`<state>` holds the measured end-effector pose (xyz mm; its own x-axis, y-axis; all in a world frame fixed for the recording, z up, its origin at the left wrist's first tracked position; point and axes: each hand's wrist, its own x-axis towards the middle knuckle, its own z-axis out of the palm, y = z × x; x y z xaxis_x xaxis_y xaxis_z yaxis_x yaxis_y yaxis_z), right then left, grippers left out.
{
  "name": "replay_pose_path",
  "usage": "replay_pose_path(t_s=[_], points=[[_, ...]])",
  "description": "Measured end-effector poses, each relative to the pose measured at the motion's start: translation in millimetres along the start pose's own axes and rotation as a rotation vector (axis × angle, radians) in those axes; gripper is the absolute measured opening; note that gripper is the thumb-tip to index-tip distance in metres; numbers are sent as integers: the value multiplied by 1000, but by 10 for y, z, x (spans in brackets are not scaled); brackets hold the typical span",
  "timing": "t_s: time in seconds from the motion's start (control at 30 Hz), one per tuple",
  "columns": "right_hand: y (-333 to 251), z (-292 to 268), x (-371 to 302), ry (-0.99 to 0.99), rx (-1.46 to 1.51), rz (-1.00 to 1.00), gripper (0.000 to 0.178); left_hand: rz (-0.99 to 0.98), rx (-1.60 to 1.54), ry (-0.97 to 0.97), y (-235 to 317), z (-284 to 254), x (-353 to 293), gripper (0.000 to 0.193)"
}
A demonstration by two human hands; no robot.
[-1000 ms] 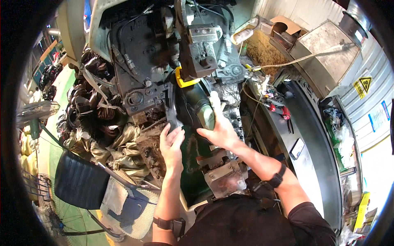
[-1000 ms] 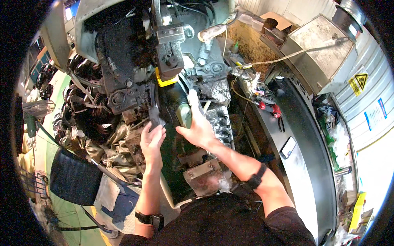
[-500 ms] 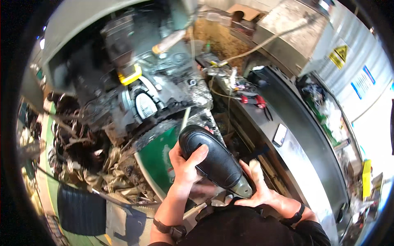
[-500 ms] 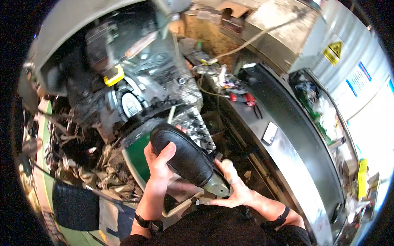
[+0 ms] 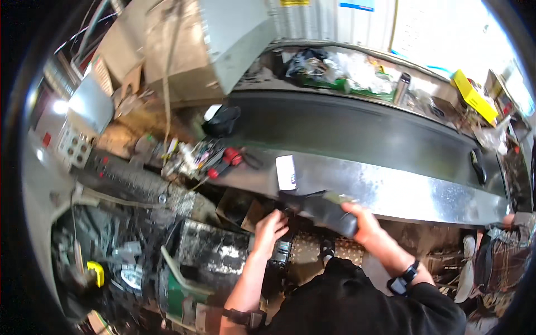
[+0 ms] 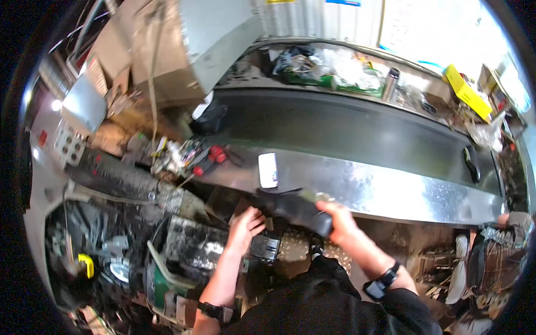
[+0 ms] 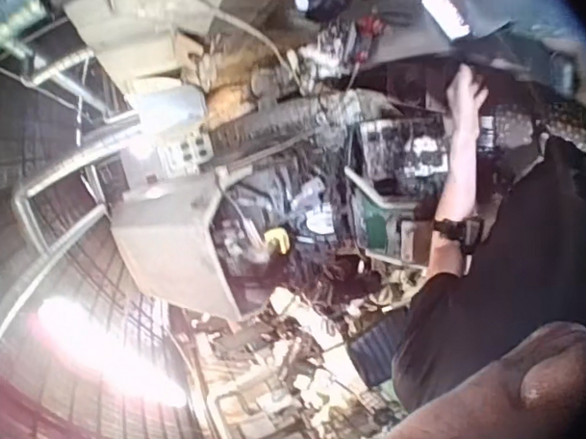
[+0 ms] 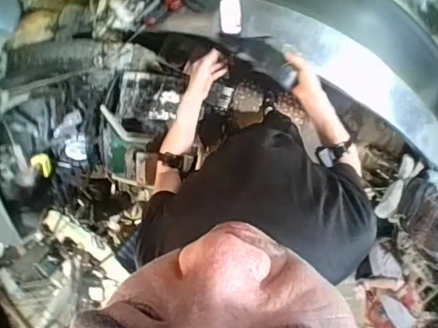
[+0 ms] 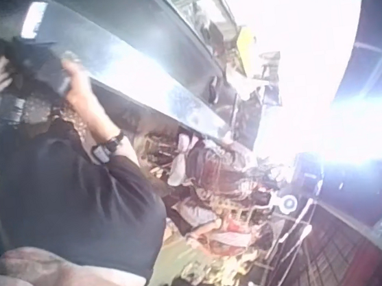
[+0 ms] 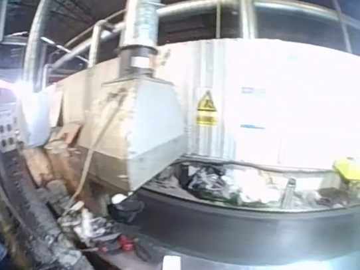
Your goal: Applying the upper part of the shoe to the last using a lasting machine and applying adhesive.
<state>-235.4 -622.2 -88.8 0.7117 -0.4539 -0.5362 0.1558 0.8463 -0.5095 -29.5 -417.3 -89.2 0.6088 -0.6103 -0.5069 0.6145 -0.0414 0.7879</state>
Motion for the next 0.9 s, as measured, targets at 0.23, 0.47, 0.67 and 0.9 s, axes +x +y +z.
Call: replay_pose_path(t_s=[0.23,0.47,0.67,0.9], points=[[-2404,-2067,687,259,461,-161,38,11,436,98,-463,-24,337,45],[-2235,-2608,1176,675,-477,-857,50,-119,432,248,-411,-120,586,38],[-543,-968,1256,-180,-2002,-853,61,182,713,35,154,254,1736,31],[-292,-1313,1149,-224,-1528,-534,47,531,1406,158,1630,260,3440,36]])
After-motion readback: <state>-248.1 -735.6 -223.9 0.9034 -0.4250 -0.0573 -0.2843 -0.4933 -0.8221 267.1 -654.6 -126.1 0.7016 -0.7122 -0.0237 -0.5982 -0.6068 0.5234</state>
